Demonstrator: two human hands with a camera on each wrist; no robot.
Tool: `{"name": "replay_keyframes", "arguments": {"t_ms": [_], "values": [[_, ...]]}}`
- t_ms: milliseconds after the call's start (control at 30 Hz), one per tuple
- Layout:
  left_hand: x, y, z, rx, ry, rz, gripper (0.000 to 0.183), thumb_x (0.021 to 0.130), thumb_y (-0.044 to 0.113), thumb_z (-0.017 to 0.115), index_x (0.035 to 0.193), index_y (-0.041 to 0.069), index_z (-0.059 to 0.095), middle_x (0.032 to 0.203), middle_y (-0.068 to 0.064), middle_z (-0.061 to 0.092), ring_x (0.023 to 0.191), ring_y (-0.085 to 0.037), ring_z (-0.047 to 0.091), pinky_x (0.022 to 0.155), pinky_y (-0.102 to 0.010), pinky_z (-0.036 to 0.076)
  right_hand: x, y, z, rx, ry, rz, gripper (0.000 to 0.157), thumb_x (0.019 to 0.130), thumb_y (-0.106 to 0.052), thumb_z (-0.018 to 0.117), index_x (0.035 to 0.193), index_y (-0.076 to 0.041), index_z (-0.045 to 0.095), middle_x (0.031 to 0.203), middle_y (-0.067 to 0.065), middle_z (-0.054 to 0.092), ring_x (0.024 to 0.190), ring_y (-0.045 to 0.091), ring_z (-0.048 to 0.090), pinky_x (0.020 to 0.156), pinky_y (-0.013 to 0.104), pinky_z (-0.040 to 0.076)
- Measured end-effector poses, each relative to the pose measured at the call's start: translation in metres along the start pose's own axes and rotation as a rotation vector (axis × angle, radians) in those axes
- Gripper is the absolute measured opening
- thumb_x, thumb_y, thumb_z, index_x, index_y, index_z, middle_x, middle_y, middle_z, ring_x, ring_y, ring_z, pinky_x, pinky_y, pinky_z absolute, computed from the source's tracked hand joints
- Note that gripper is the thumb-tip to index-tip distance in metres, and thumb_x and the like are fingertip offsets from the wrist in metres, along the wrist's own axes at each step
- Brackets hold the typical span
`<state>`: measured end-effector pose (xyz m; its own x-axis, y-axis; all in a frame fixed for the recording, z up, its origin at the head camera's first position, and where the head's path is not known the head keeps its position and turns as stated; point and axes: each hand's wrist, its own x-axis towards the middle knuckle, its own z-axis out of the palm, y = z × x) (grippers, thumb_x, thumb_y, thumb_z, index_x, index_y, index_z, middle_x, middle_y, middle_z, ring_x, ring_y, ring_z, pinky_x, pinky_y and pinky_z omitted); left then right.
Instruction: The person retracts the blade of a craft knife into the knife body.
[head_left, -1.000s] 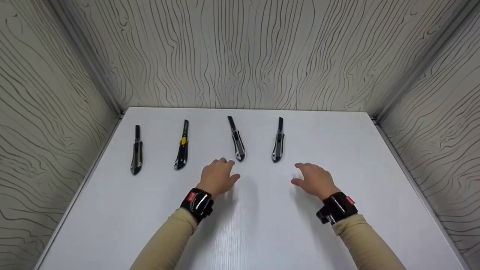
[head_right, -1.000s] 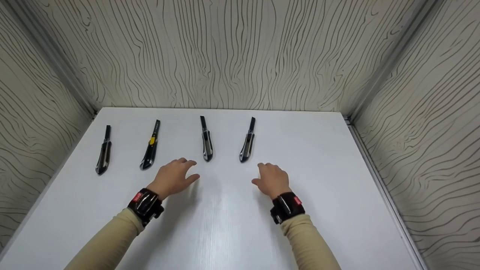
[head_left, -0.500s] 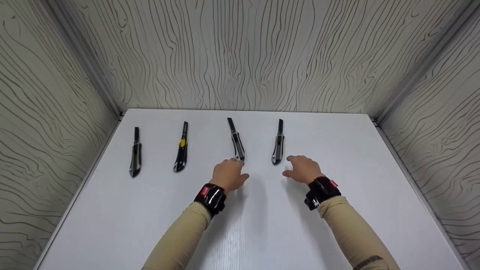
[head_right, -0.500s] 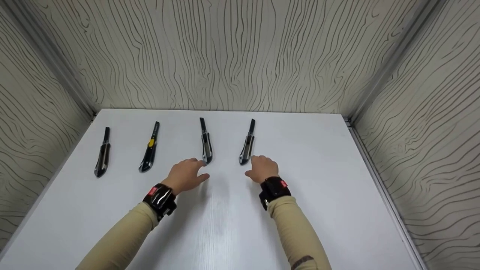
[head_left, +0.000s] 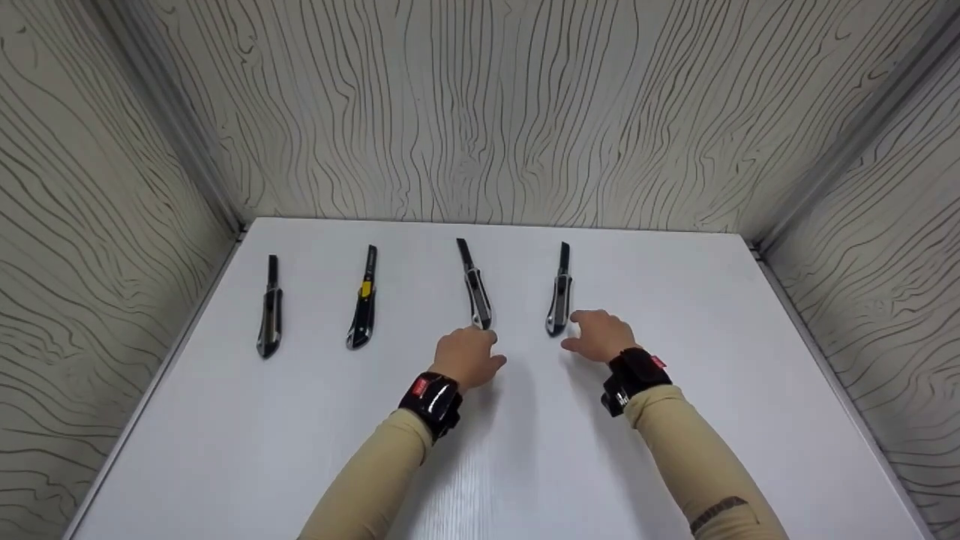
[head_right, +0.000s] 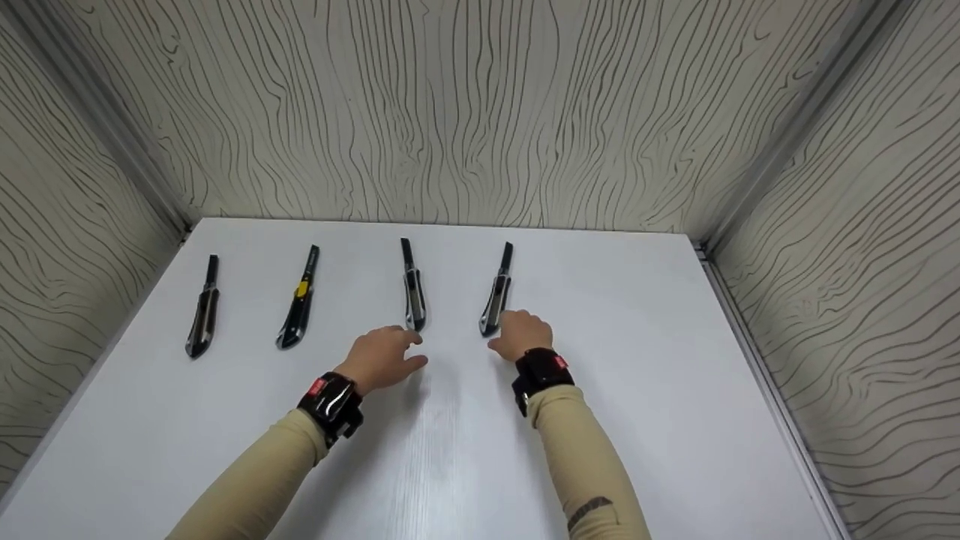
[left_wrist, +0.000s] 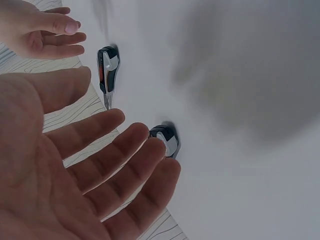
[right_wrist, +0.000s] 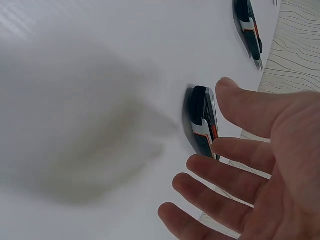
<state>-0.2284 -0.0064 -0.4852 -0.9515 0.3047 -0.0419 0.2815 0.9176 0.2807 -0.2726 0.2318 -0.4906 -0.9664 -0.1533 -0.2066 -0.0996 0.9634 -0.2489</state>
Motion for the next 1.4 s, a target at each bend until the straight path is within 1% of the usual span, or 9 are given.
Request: {"name": "replay_keyframes", "arguments": {"t_ms": [167, 267, 433, 567, 733, 833, 1033, 1200, 1400], "values": [[0.0, 0.004, 0.006, -0.033, -0.003, -0.002, 0.036, 0.09, 0.038, 0.066, 0.115, 0.012, 0.071, 0.109, -0.01, 0.073, 0.097, -0.028, 0.069, 0.078, -0.043, 0.057, 0.015, -0.003, 0.006, 0.032, 0.041, 0.036, 0.033, 0.087, -0.029, 0.067, 0.104, -0.001, 0.065, 0.09, 0.015, 0.069, 0.071, 0.026, 0.058, 0.06, 0.04, 0.048], [0.0, 0.006, 0.008, -0.04, -0.007, 0.0, 0.036, 0.089, 0.038, 0.066, 0.115, 0.013, 0.071, 0.108, -0.011, 0.073, 0.096, -0.029, 0.069, 0.077, -0.044, 0.057, 0.024, -0.006, 0.01, 0.044, 0.078, 0.071, 0.028, 0.088, -0.029, 0.065, 0.096, -0.003, 0.063, 0.087, 0.015, 0.067, 0.069, 0.026, 0.056, 0.058, 0.039, 0.046], [-0.003, 0.009, 0.012, -0.03, -0.026, 0.001, 0.036, 0.089, 0.038, 0.066, 0.115, 0.013, 0.071, 0.109, -0.011, 0.072, 0.097, -0.029, 0.068, 0.076, -0.044, 0.056, 0.036, -0.012, 0.019, 0.074, 0.126, 0.141, 0.037, 0.09, -0.03, 0.062, 0.105, 0.004, 0.061, 0.1, 0.023, 0.065, 0.082, 0.035, 0.063, 0.07, 0.048, 0.053], [-0.005, 0.01, 0.014, -0.035, -0.035, -0.006, 0.036, 0.089, 0.038, 0.066, 0.114, 0.013, 0.071, 0.108, -0.011, 0.072, 0.096, -0.028, 0.068, 0.076, -0.043, 0.056, 0.04, -0.017, 0.026, 0.135, 0.145, 0.199, 0.048, 0.092, -0.031, 0.06, 0.116, 0.01, 0.057, 0.112, 0.029, 0.059, 0.094, 0.041, 0.063, 0.08, 0.051, 0.053], [-0.006, 0.011, 0.014, -0.038, -0.03, -0.009, 0.035, 0.089, 0.037, 0.067, 0.113, 0.012, 0.072, 0.106, -0.01, 0.072, 0.094, -0.027, 0.068, 0.075, -0.042, 0.056, 0.042, -0.025, 0.034, 0.2, 0.174, 0.266, 0.055, 0.092, -0.034, 0.062, 0.119, 0.013, 0.054, 0.116, 0.03, 0.053, 0.093, 0.04, 0.062, 0.081, 0.049, 0.053], [-0.006, 0.01, 0.014, -0.038, -0.03, -0.005, 0.034, 0.089, 0.037, 0.067, 0.112, 0.012, 0.072, 0.105, -0.009, 0.073, 0.093, -0.026, 0.069, 0.074, -0.041, 0.056, 0.044, -0.027, 0.037, 0.213, 0.177, 0.297, 0.051, 0.091, -0.031, 0.062, 0.116, 0.013, 0.056, 0.114, 0.029, 0.054, 0.091, 0.039, 0.062, 0.079, 0.048, 0.053], [-0.004, 0.008, 0.015, -0.027, -0.039, -0.005, 0.035, 0.09, 0.038, 0.065, 0.115, 0.014, 0.071, 0.106, -0.007, 0.073, 0.095, -0.026, 0.069, 0.076, -0.041, 0.056, 0.05, -0.022, 0.042, 0.208, 0.202, 0.305, 0.028, 0.088, -0.014, 0.057, 0.097, 0.011, 0.064, 0.099, 0.026, 0.06, 0.079, 0.034, 0.061, 0.067, 0.044, 0.052], [-0.002, 0.006, 0.013, -0.024, -0.038, -0.008, 0.035, 0.09, 0.038, 0.065, 0.115, 0.014, 0.071, 0.107, -0.008, 0.072, 0.096, -0.026, 0.068, 0.076, -0.042, 0.056, 0.054, -0.018, 0.042, 0.182, 0.202, 0.294, 0.025, 0.084, -0.015, 0.058, 0.089, 0.009, 0.065, 0.089, 0.022, 0.062, 0.071, 0.029, 0.058, 0.06, 0.039, 0.048], [0.003, 0.004, 0.012, -0.035, -0.032, -0.017, 0.034, 0.091, 0.037, 0.065, 0.115, 0.014, 0.071, 0.108, -0.008, 0.072, 0.097, -0.027, 0.068, 0.079, -0.043, 0.056, 0.052, -0.019, 0.035, 0.193, 0.148, 0.28, 0.022, 0.083, -0.018, 0.059, 0.081, 0.003, 0.064, 0.072, 0.011, 0.059, 0.063, 0.024, 0.053, 0.053, 0.032, 0.042]]}}
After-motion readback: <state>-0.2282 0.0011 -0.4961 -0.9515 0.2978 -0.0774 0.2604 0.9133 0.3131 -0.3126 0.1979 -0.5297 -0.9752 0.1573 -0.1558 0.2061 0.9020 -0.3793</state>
